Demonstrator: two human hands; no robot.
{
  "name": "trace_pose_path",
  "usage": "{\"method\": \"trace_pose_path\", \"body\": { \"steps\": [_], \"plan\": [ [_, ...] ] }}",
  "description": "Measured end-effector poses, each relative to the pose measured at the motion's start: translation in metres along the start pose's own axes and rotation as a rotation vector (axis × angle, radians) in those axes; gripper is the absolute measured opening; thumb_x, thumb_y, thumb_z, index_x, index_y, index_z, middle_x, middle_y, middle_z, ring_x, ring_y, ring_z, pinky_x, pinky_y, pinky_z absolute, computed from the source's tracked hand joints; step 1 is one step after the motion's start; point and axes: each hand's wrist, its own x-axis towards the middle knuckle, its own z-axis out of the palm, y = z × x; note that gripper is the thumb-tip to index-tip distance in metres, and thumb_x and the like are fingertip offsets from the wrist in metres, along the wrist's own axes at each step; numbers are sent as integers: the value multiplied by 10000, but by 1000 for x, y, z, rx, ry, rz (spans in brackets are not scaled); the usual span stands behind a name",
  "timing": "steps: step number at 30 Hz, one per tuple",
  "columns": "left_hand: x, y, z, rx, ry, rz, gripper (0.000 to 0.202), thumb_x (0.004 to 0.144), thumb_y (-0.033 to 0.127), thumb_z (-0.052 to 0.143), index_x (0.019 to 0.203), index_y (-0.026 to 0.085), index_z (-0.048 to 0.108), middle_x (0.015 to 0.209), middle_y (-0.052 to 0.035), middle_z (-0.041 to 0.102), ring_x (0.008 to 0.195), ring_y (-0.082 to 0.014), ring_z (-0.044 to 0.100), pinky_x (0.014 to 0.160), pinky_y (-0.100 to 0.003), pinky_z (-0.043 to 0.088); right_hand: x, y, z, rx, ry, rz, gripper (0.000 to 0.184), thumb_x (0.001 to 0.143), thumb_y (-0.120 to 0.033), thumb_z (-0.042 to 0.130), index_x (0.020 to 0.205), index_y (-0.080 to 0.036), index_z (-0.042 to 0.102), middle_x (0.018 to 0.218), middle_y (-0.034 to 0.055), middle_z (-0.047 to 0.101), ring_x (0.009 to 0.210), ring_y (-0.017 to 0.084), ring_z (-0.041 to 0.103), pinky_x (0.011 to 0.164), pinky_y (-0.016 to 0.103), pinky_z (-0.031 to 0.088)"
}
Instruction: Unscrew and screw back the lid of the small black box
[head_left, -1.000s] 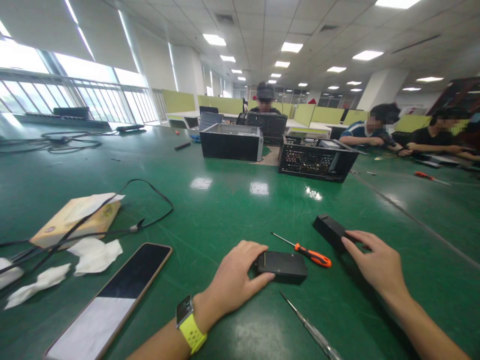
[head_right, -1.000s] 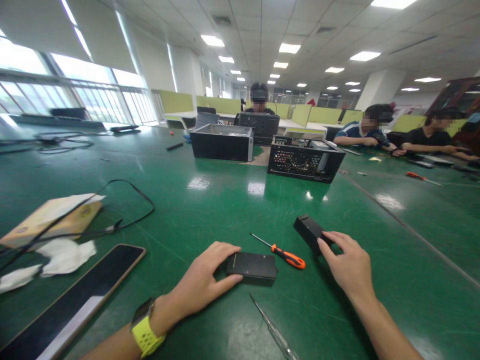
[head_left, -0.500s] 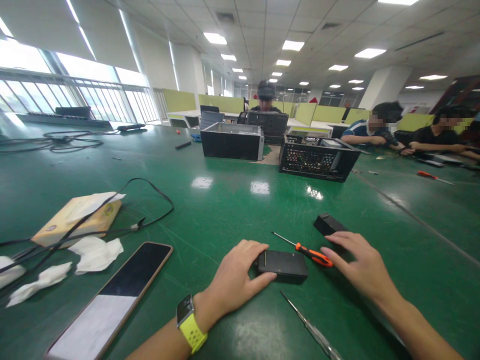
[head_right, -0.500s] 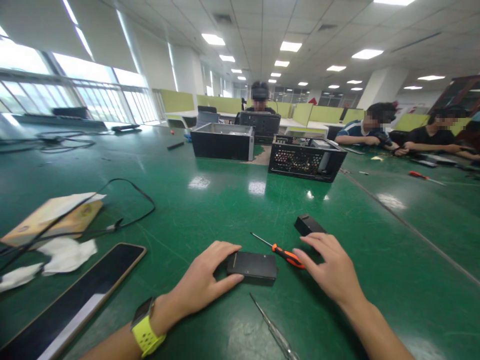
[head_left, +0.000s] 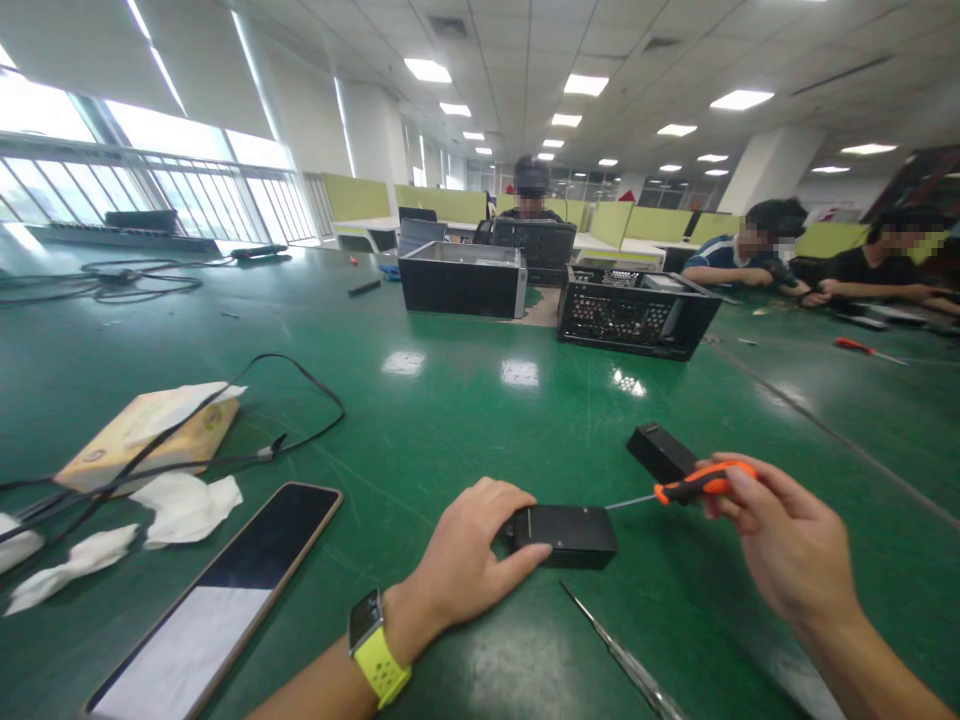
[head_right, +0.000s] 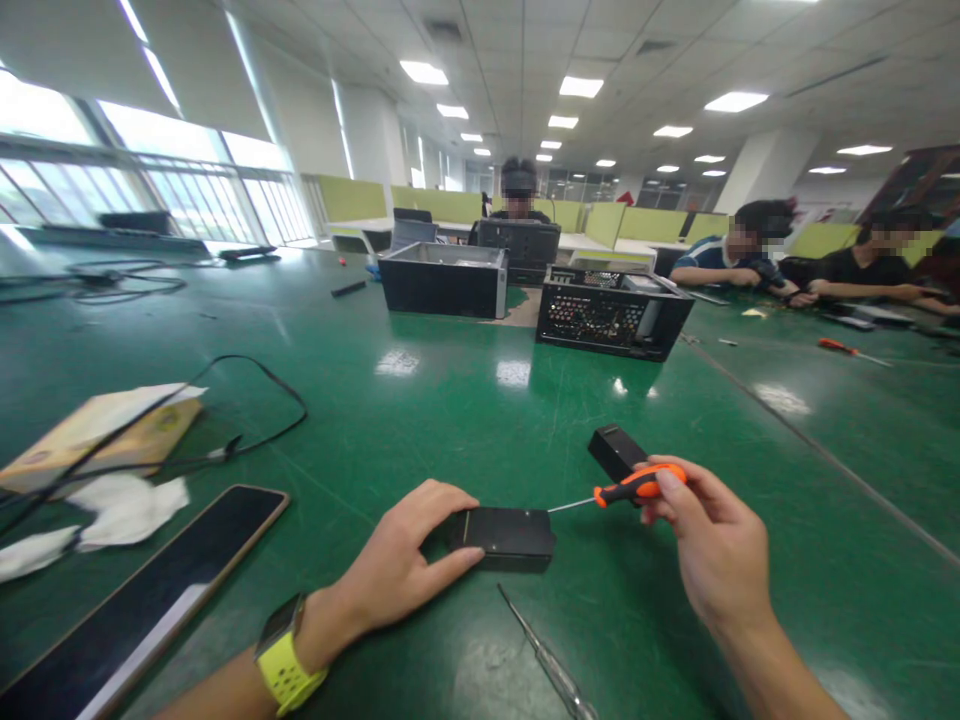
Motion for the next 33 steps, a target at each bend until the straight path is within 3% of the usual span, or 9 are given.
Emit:
{"method": "trace_pose_path", "body": {
  "steps": [4, 12, 17, 21, 24, 27, 29, 33],
  "plan": [
    [-1, 2, 1, -8, 16, -1, 309, 849, 335, 677, 1111, 192, 596, 1070, -80, 651, 963, -251, 583, 859, -408, 486, 0, -7, 2, 282, 65, 81, 186, 796, -354, 734, 904, -203, 751, 832, 54, 757, 630, 149, 670, 485, 225, 548],
    [-1, 1, 1, -38, 14, -6, 309, 853, 319, 677, 1119, 194, 582, 1068, -80, 641, 965, -247, 583, 863, -400, 487, -6, -7, 6, 253, 40, 66, 181, 791, -345, 746, 921, -218, 760, 898, 48, 759, 641, 142, 679, 501, 218, 570],
    [-1, 1, 1, -48, 19, -10, 308, 857, 329, 679, 1119, 197, 584, 1070, -78, 641, 968, -244, 582, 862, -393, 488, -8, -6, -1, 112, 10, -24, 250, 839, -363, 699, 1051, -237, 740, 988, 56, 748, 693, 158, 676, 580, 265, 574],
    [-2, 1, 2, -54, 11, -14, 306, 862, 329, 678, 1122, 199, 583, 1073, -76, 636, 974, -243, 578, 867, -387, 482, -1, -37, 1, -124, -171, -193, 303, 879, -372, 638, 1160, -281, 705, 1023, 44, 753, 679, 158, 678, 640, 294, 574],
    [-1, 1, 2, -52, 12, -21, 302, 861, 332, 680, 1117, 203, 585, 1063, -72, 636, 963, -241, 579, 861, -382, 483, 9, -73, 16, -419, -302, -443, 259, 816, -403, 694, 1035, -277, 751, 856, 20, 765, 651, 174, 683, 625, 294, 561],
    [-1, 0, 2, -43, 12, -29, 300, 863, 348, 676, 1114, 211, 587, 1053, -71, 640, 950, -241, 582, 850, -380, 488, 16, -96, 38, -598, -338, -603, 205, 824, -430, 671, 842, -247, 761, 708, 11, 744, 591, 173, 667, 607, 292, 542],
    [-1, 0, 2, -41, 11, -28, 305, 864, 357, 674, 1118, 214, 586, 1057, -74, 640, 953, -244, 584, 849, -379, 491, 17, -102, 49, -639, -339, -628, 234, 856, -434, 634, 843, -231, 750, 756, 24, 754, 618, 179, 676, 614, 296, 538],
    [-2, 0, 2, -34, 6, -18, 320, 861, 364, 681, 1126, 211, 586, 1063, -76, 639, 960, -247, 585, 855, -380, 492, 15, -100, 52, -606, -379, -573, 291, 877, -414, 611, 1087, -232, 699, 808, 15, 743, 563, 149, 650, 511, 256, 501]
  ]
}}
